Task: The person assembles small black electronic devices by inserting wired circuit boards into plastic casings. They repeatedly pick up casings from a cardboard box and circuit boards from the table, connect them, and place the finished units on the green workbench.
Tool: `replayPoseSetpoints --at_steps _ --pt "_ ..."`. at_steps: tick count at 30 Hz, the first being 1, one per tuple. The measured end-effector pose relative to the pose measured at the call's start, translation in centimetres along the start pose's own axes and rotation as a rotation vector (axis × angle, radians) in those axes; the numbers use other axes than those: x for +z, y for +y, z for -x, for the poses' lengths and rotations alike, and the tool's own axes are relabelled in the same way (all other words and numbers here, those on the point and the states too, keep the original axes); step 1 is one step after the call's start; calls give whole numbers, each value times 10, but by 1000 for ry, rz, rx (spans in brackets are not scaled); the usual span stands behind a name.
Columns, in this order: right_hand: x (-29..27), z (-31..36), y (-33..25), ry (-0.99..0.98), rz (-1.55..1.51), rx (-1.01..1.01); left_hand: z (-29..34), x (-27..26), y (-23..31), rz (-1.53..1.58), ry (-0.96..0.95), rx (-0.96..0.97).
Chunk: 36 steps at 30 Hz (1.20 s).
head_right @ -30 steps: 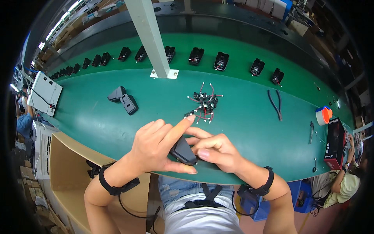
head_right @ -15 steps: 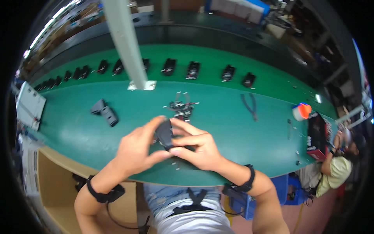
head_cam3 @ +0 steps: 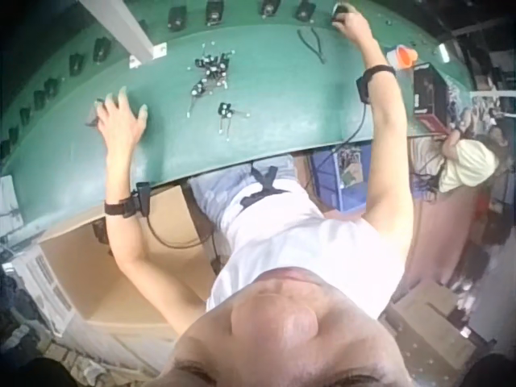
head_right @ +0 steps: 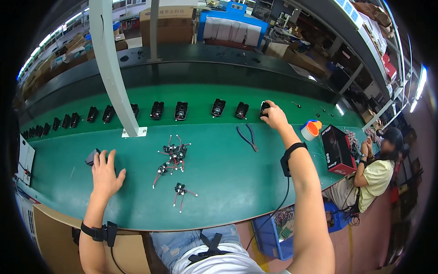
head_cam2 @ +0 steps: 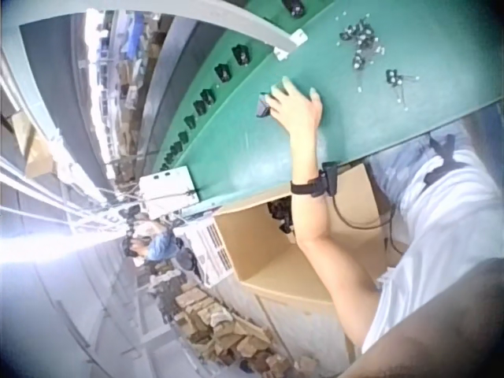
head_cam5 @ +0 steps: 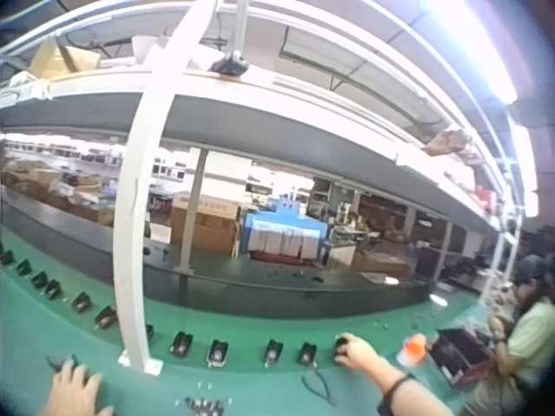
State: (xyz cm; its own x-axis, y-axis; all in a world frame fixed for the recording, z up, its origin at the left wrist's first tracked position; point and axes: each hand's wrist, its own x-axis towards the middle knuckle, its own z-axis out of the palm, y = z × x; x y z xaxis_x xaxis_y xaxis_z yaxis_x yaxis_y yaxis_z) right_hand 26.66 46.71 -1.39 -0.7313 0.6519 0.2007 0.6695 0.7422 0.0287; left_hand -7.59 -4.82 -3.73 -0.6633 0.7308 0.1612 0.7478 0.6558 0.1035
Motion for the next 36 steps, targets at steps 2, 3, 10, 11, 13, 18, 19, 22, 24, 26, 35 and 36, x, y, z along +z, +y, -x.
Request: replayPoseSetpoints --at_steps 2,3,10,11,13,18,19,22,24,26,35,36 --pt "10 3 11 -81 9 39 2 0 4 46 -122 -20" --pt "14 3 16 -68 -42 80 4 5 3 32 -59 30" --pt "-5 15 -41 215 -319 -30 -2 -4 6 75 0 148" --pt "-17 26 -91 127 -563 -84 -2 -7 2 57 -7 110" --pt "-44 60 -172 -161 -738 -318 3 -4 -2 29 -39 60" --pt "-51 116 -273 -286 -602 -930 2 2 2 93 -123 43" --pt "-51 118 -281 -341 -584 -936 0 3 2 115 -111 65" --pt "-40 118 -290 -437 -523 -960 0 5 7 202 -81 161" --pt "-27 113 -292 -322 -674 -970 -1 7 10 267 -57 274" --pt "-25 111 -293 -380 -876 -803 2 8 15 313 -52 362" --pt "3 114 -302 -670 -1494 -131 9 6 29 380 -122 427" --pt "1 116 -298 -698 -1512 -126 10 6 30 371 -106 420"
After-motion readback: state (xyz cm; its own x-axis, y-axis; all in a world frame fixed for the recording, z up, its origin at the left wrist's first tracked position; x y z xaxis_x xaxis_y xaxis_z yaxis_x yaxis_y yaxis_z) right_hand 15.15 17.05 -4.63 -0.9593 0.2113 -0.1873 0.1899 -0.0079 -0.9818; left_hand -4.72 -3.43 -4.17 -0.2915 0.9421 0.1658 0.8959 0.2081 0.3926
